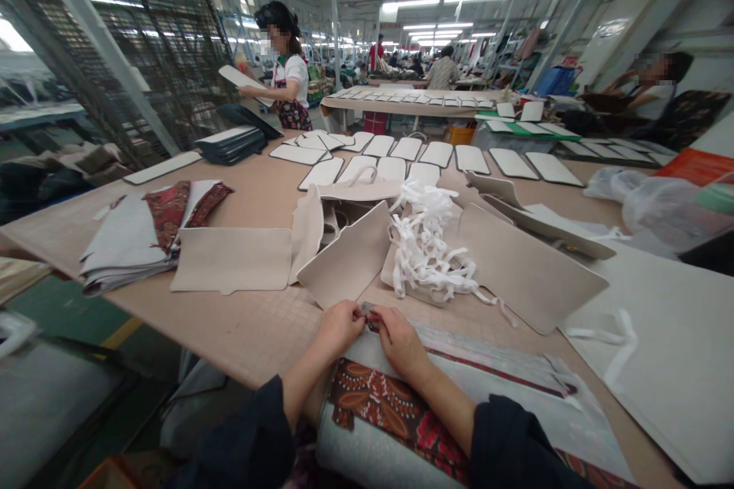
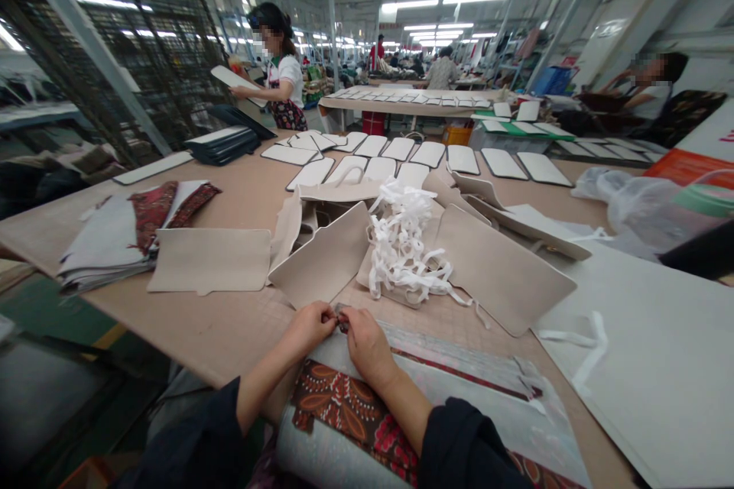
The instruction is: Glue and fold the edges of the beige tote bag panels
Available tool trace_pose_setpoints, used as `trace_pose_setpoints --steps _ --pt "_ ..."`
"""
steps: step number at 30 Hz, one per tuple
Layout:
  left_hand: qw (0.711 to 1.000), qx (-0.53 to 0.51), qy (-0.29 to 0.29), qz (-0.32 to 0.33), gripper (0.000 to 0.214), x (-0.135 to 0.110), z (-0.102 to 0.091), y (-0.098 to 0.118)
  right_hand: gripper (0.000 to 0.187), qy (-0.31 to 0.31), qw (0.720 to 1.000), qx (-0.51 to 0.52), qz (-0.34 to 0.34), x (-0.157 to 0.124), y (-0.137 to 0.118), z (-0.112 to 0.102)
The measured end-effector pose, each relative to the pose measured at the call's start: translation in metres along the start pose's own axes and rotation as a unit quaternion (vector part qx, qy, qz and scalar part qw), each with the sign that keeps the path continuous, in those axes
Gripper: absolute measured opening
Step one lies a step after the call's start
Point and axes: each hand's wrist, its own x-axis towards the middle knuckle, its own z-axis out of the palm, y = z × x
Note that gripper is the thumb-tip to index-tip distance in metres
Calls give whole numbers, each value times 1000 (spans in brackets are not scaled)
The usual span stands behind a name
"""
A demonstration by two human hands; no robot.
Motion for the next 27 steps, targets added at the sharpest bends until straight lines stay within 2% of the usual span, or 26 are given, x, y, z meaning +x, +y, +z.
trace_pose_setpoints --steps 8,11,14,17,19,21,24,27 --pt "1000 1 10 8 13 -2 1 0 37 -10 999 -20 -25 1 -3 -2" --pt "1000 -3 20 8 11 -3 2 0 33 -51 993 -90 -57 0 -10 -5" --pt "999 -19 30 16 13 -5 1 -5 31 -111 970 -195 -95 -3 -21 -6" --pt "995 -64 61 45 17 -9 -2 -10 36 -132 963 -211 -99 -4 -27 -7" --pt "991 -78 88 68 14 -15 -5 -11 37 -126 978 -157 -61 -1 -24 -9" --pt "987 -62 104 101 14 -23 -7 -10 38 -96 994 -43 26 3 -16 -15" --pt "977 -8 109 184 23 -36 -6 -7 38 -15 980 123 153 9 -3 -27" --pt "953 77 110 271 33 -44 0 -6 35 19 973 145 177 8 0 -35"
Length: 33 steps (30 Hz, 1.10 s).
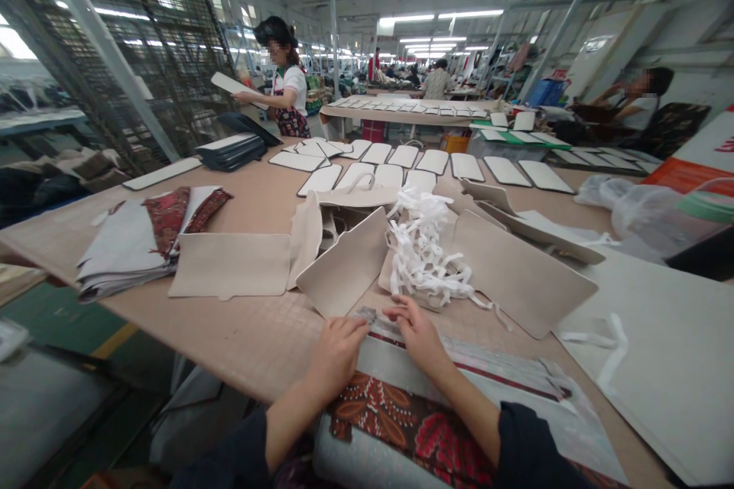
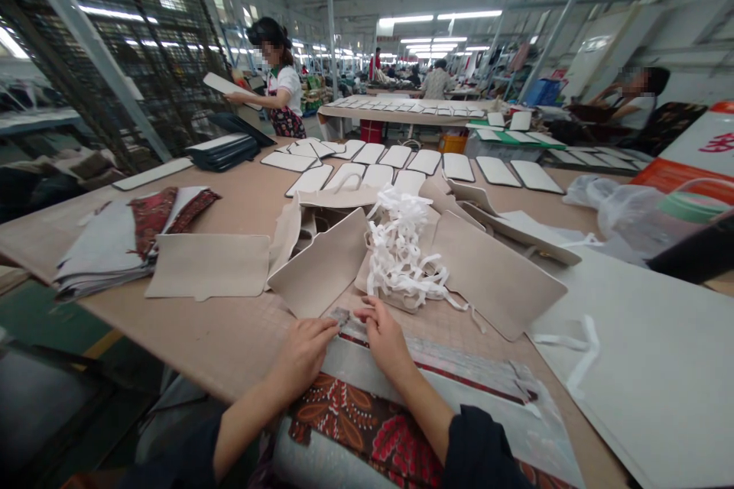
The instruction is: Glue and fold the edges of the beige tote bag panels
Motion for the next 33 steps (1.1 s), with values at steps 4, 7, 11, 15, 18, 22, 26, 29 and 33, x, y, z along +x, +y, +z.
trace_pose_setpoints --steps 4,7,11,15,18,22,26,29,33 --pt "994 95 -17 55 31 -2 5 1 36 -33 997 -67 -24 -12 0 5" --pt "988 138 -45 58 32 1 6 0 38 -41 991 -110 -59 -20 5 14" --pt "983 170 -62 44 32 3 5 -3 39 -28 982 -163 -96 -22 14 20" --pt "982 173 -64 38 34 2 5 -5 40 -24 977 -182 -111 -22 18 21" --pt "984 166 -60 36 35 0 6 -6 39 -22 975 -188 -120 -23 18 21" --pt "985 159 -57 37 37 -2 6 -7 38 -18 971 -202 -124 -23 16 21" --pt "985 156 -49 49 37 -3 7 -9 37 -16 968 -217 -128 -23 15 21" --pt "985 156 -46 56 38 -5 8 -12 37 -15 965 -226 -133 -23 16 22" --pt "984 157 -45 71 38 -6 9 -14 38 -7 963 -226 -148 -23 19 22"
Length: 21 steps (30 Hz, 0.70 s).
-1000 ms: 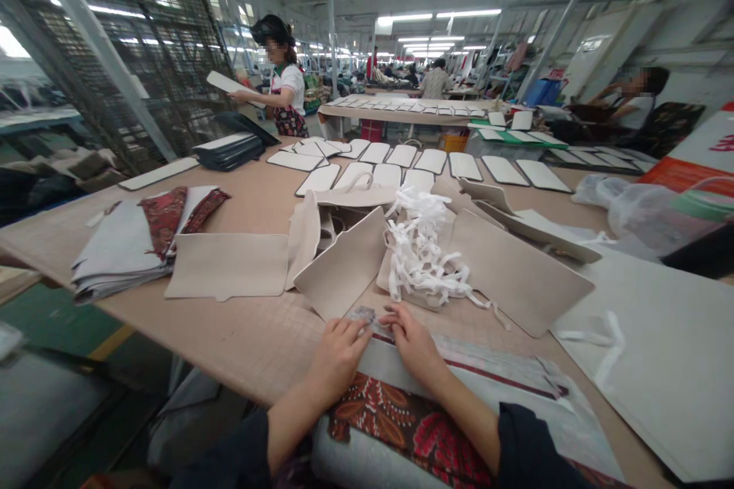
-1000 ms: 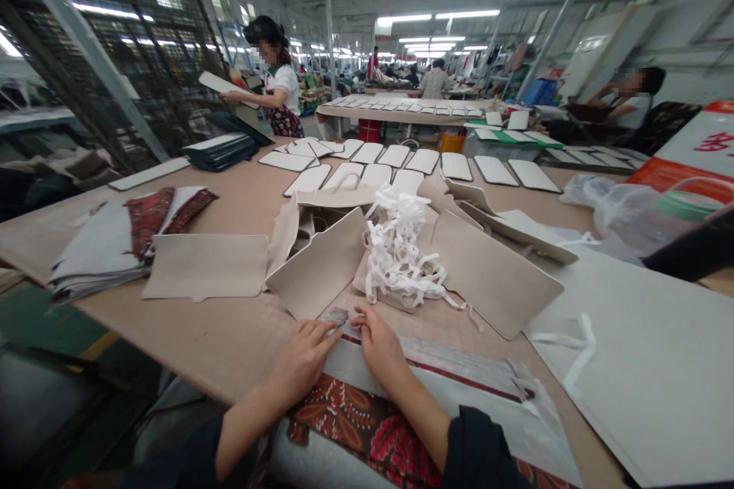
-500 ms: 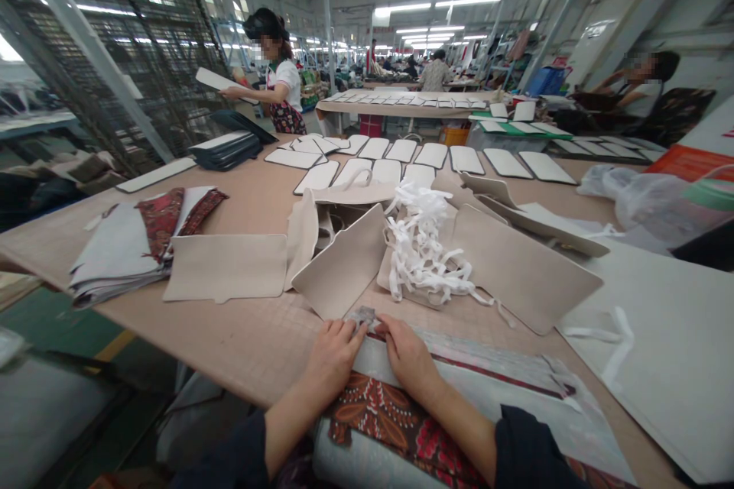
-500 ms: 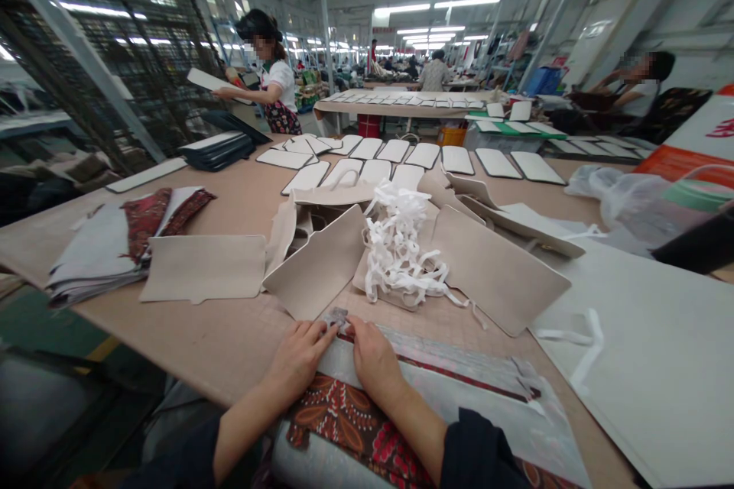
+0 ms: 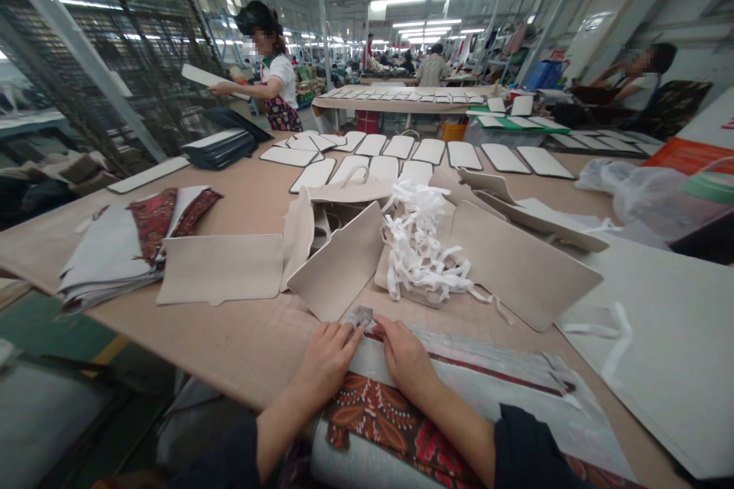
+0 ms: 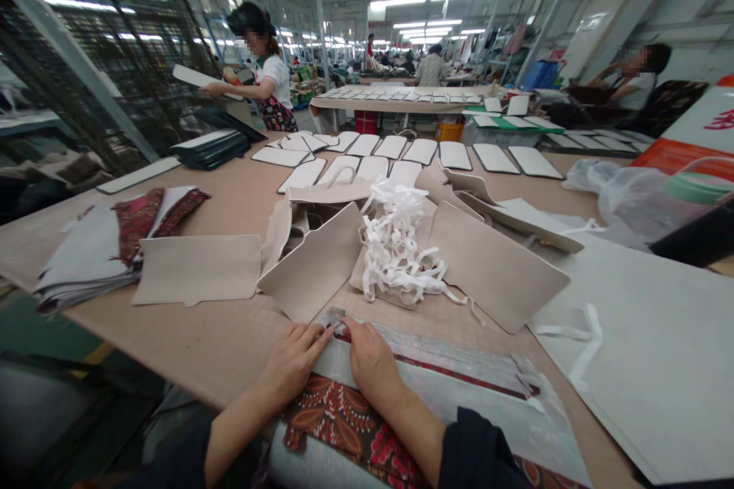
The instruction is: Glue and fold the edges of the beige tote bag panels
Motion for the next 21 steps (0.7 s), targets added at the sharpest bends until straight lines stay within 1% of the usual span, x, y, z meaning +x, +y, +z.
trace_pose_setpoints --steps 11,15,21 --pt "999 12 -32 5 40 4 4 -9 38 10 1000 -17 -10 0 -2 -2" --pt "999 10 -35 10 42 5 5 -10 38 16 1000 -17 -17 1 -4 -3" --pt "998 -10 -58 14 40 12 2 -15 38 14 1000 -19 -12 1 -2 -2"
